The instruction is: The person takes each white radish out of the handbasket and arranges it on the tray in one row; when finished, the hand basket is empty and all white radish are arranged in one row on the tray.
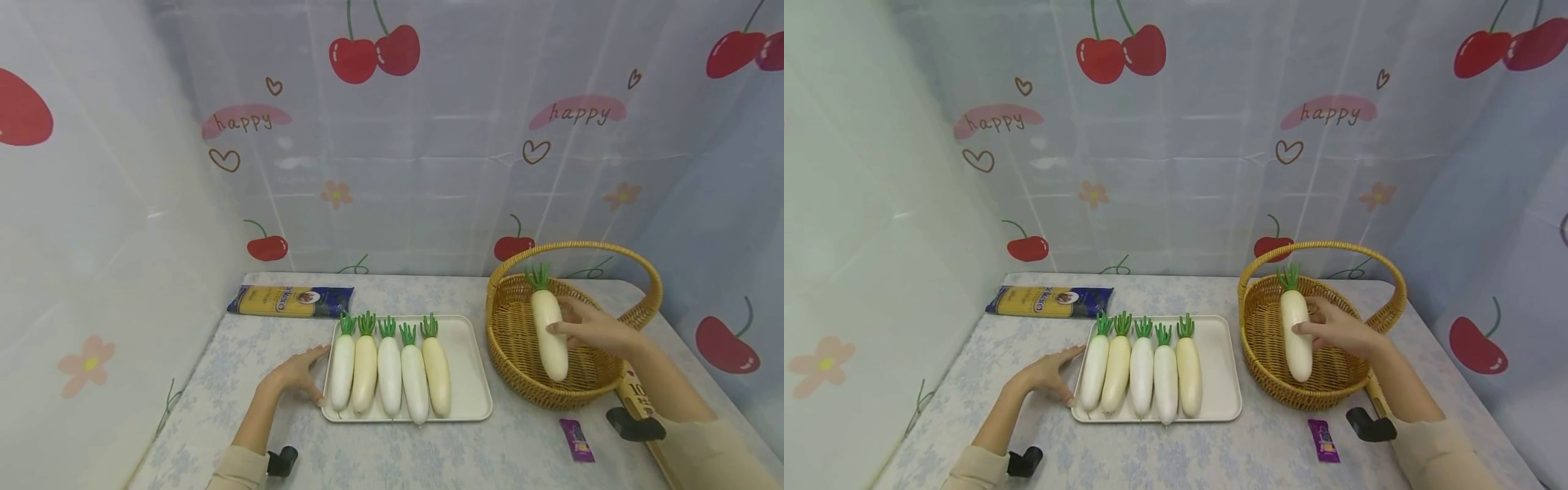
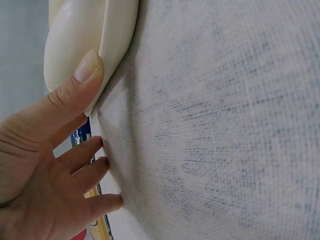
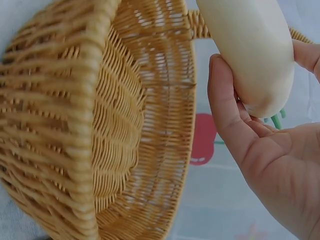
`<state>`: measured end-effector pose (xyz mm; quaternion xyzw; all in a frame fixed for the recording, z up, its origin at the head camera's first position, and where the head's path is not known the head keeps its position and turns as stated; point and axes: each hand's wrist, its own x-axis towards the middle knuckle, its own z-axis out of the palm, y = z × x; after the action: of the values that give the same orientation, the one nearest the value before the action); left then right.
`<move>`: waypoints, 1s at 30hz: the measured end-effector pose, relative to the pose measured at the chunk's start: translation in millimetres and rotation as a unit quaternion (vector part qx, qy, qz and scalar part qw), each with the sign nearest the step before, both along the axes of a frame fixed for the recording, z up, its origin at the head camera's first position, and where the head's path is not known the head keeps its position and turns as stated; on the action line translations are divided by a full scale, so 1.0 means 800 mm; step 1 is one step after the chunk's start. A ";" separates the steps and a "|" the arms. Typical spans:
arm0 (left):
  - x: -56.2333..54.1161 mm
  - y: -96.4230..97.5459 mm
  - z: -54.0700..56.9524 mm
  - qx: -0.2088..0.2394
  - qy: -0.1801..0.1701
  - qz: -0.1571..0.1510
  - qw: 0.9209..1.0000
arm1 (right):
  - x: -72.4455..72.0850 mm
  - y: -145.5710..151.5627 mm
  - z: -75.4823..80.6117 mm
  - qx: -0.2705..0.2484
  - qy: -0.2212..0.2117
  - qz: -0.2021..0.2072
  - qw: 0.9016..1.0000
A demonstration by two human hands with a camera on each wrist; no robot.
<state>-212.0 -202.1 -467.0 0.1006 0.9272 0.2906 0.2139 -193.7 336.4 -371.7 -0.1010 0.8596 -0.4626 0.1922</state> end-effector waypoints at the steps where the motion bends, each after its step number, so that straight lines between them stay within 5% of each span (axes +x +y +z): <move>1: 0.000 0.000 0.000 0.000 0.001 0.000 1.000 | 0.003 -0.002 0.001 -0.006 0.000 0.002 1.000; 12: 0.002 0.001 0.001 -0.001 0.004 0.000 1.000 | 0.024 -0.018 0.002 -0.070 0.010 0.029 0.997; 24: 0.000 -0.001 0.000 -0.004 0.007 -0.003 1.000 | 0.048 -0.033 0.007 -0.043 0.040 0.026 0.998; 30: -0.001 0.000 -0.001 -0.004 0.002 -0.002 1.000 | 0.058 -0.045 0.006 -0.074 0.054 0.062 0.994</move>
<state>-212.9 -202.4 -467.9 0.1025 0.9286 0.2859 0.2132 -147.3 300.5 -366.9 -0.1933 0.8243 -0.5058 0.1655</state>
